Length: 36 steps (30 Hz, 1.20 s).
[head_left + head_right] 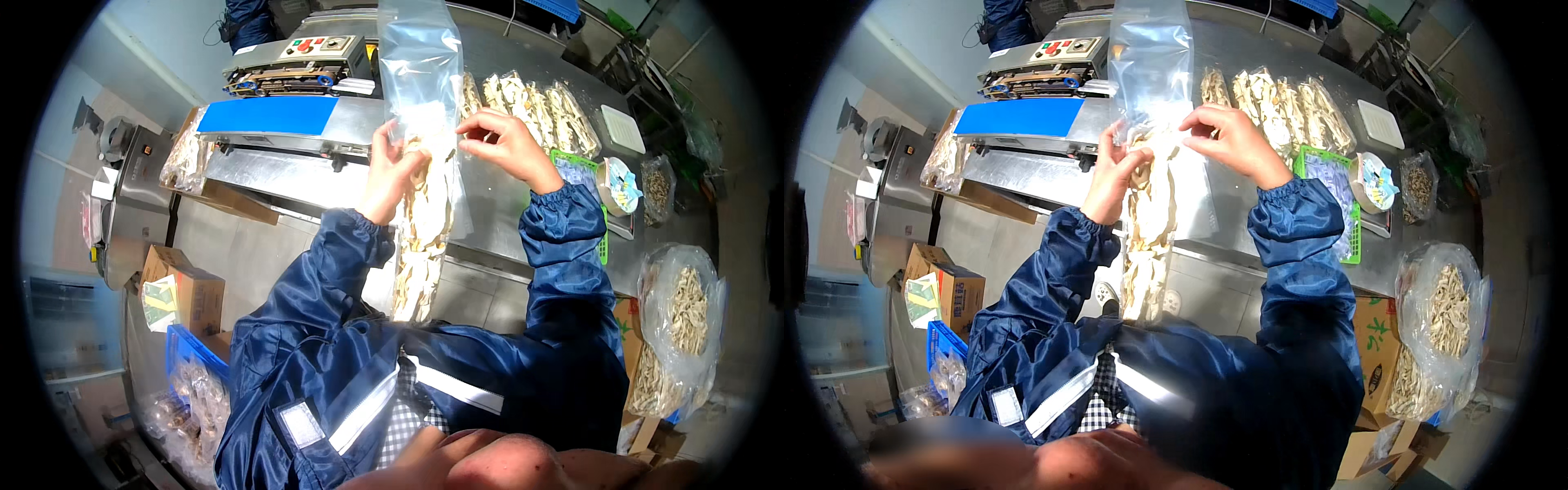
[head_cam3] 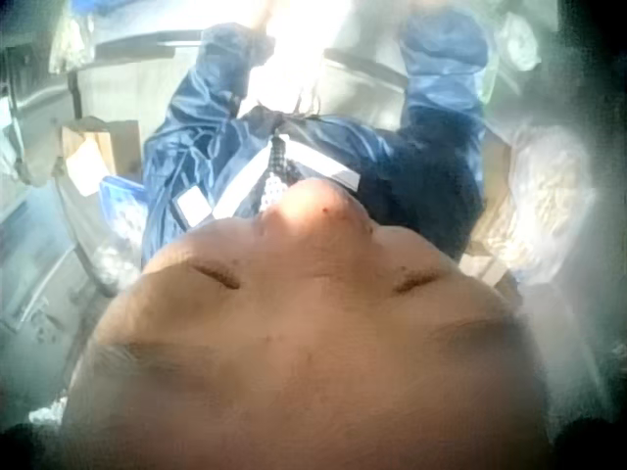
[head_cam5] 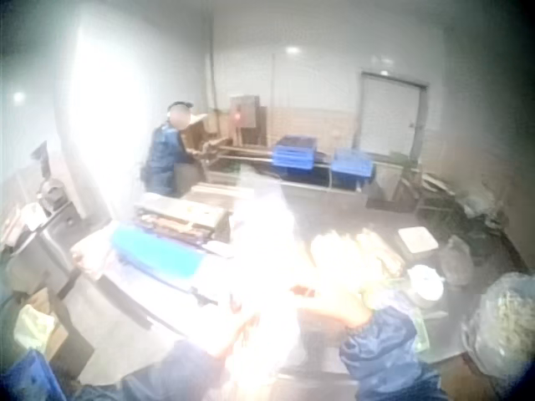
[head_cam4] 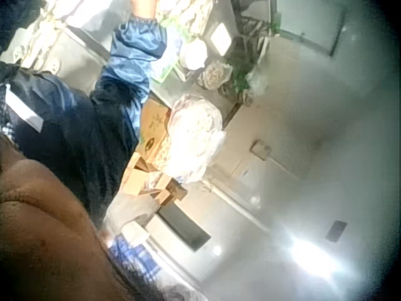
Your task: The person packs dried food items into clear plastic bags and seals them using a heat sealing machine. They repeatedly pick up portions of the dried food, place them into bags, and run the bags through the sealer to create sealed packages.
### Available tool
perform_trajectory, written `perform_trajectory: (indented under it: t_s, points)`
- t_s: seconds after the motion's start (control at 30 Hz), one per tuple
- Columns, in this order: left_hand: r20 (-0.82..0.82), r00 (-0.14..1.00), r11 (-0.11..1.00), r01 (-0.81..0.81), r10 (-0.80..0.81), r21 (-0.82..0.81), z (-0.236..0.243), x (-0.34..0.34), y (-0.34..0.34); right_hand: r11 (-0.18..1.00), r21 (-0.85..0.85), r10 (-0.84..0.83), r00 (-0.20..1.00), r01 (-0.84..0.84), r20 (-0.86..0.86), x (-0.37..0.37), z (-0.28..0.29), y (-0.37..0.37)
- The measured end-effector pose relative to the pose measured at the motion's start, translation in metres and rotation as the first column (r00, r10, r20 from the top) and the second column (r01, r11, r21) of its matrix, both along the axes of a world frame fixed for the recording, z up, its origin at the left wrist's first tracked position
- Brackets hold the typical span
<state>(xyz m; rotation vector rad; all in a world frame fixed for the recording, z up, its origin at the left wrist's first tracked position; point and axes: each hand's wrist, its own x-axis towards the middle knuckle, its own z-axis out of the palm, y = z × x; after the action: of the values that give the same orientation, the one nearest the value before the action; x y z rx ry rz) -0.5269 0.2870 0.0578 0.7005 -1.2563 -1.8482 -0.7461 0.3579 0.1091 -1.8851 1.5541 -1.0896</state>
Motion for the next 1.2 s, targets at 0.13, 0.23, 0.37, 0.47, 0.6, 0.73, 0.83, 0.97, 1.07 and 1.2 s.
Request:
perform_trajectory:
  t_s: [0.13, 0.23, 0.37, 0.47, 0.6, 0.73, 0.83, 0.97, 1.07, 1.2]
  points:
    - [0.052, 0.998, 1.000, 0.021, -0.021, -0.013, 0.005, -0.001, 0.002, 0.997, 0.069, 0.036, 0.996, -0.041, 0.078, 0.002, -0.006, 0.001]
    - [0.014, 1.000, 0.999, 0.027, -0.026, -0.020, 0.010, -0.001, 0.006, 0.982, 0.134, 0.100, 0.972, -0.130, 0.213, -0.004, -0.005, -0.001]
    - [0.049, 0.998, 0.997, 0.052, -0.050, -0.049, 0.009, -0.003, 0.005, 0.934, 0.283, 0.080, 0.902, -0.216, 0.425, -0.014, -0.002, 0.000]
    - [0.081, 0.995, 0.997, 0.055, -0.051, -0.051, 0.011, -0.003, 0.007, 0.964, 0.224, 0.053, 0.930, -0.142, 0.365, -0.011, 0.001, 0.000]
    - [0.025, 1.000, 0.999, 0.009, -0.008, -0.035, 0.014, -0.001, 0.007, 0.994, 0.077, 0.062, 0.991, -0.071, 0.117, -0.001, 0.003, -0.004]
    - [0.022, 1.000, 0.998, 0.013, -0.012, -0.069, 0.019, -0.001, 0.006, 1.000, 0.010, 0.000, 0.983, -0.001, 0.181, 0.008, -0.010, -0.003]
    - [-0.005, 1.000, 0.998, 0.006, -0.006, -0.064, 0.016, 0.004, 0.003, 0.989, 0.143, -0.049, 0.874, -0.024, 0.484, 0.030, -0.008, 0.000]
    - [0.065, 0.998, 0.999, 0.025, -0.023, -0.030, 0.021, 0.004, 0.003, 0.985, 0.148, -0.155, 0.841, 0.091, 0.518, 0.045, -0.018, 0.000]
    - [0.095, 0.995, 0.995, 0.036, -0.027, -0.092, 0.021, 0.008, -0.001, 0.990, 0.110, -0.133, 0.841, 0.089, 0.525, 0.050, -0.019, -0.001]
    - [0.107, 0.994, 0.995, 0.031, -0.021, -0.092, 0.018, 0.008, -0.004, 0.987, 0.159, -0.117, 0.841, 0.038, 0.528, 0.044, -0.018, -0.003]
